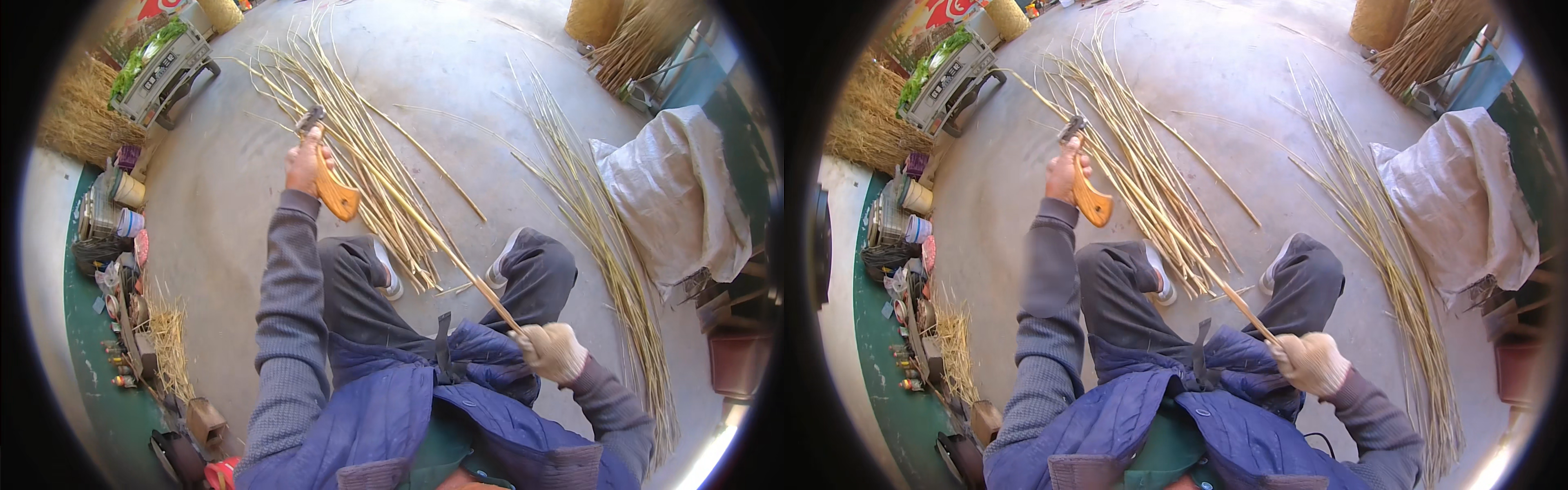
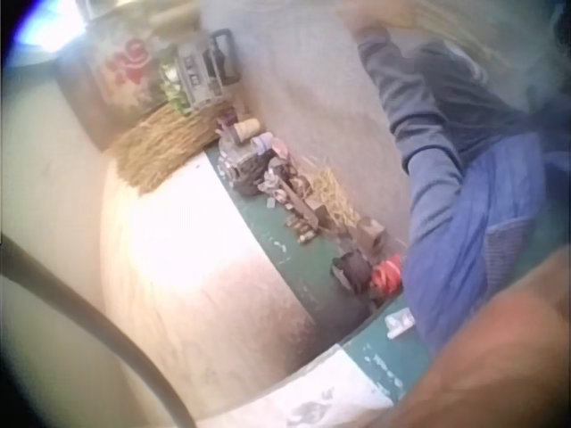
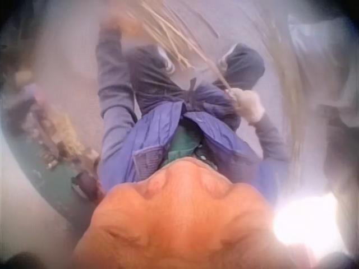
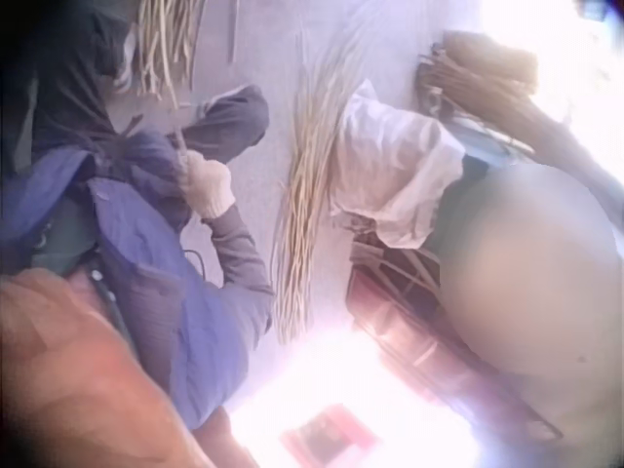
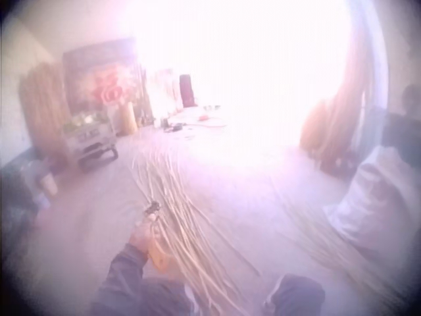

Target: The person sits on the floor and uses a handheld knife to peel the outer layer off long thin sticks. They hold each stick with a gloved hand, draw the blade along its length, and then place the processed stick aside.

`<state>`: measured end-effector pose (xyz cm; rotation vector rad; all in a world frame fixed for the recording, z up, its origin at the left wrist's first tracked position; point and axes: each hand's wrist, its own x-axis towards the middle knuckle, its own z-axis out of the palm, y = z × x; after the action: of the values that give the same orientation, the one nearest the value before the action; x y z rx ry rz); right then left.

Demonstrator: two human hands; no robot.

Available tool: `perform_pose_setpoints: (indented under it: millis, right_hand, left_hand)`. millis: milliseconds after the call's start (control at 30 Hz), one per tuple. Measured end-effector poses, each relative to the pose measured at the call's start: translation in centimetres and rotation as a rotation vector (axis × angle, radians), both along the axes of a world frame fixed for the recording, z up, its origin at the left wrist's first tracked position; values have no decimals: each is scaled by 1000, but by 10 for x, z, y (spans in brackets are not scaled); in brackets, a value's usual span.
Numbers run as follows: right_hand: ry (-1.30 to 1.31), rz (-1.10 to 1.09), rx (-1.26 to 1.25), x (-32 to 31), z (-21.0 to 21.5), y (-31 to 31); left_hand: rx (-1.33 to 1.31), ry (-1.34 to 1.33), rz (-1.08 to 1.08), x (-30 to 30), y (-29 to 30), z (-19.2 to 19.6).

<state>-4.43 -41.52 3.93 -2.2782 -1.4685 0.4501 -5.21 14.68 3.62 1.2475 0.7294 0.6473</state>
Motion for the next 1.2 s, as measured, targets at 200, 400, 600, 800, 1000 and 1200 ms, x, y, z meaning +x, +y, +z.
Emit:
perform_pose_setpoints:
  millis: [200, 400, 600, 800, 1000, 1200]
  right_hand:
    - [467, -126, 139, 21, 21, 38]
    - [861, -381, 46, 63, 45, 183]
    - [-82, 50, 191, 30, -52, 115]
    - [76, -115, -132, -9, -5, -21]
    - [410, -211, 66, 16, 13, 22]
    - [484, -361, 37, 53, 15, 147]
  left_hand:
    - [32, -4, -183, 4, -66, -3]
    - [-69, 16, -301, 3, -180, -24]
    - [-33, 47, -167, -2, -97, -30]
    - [5, 77, 23, -14, 10, -37]
    - [-79, -3, -204, -2, -86, -38]
    - [-169, 52, -243, 2, -176, -53]
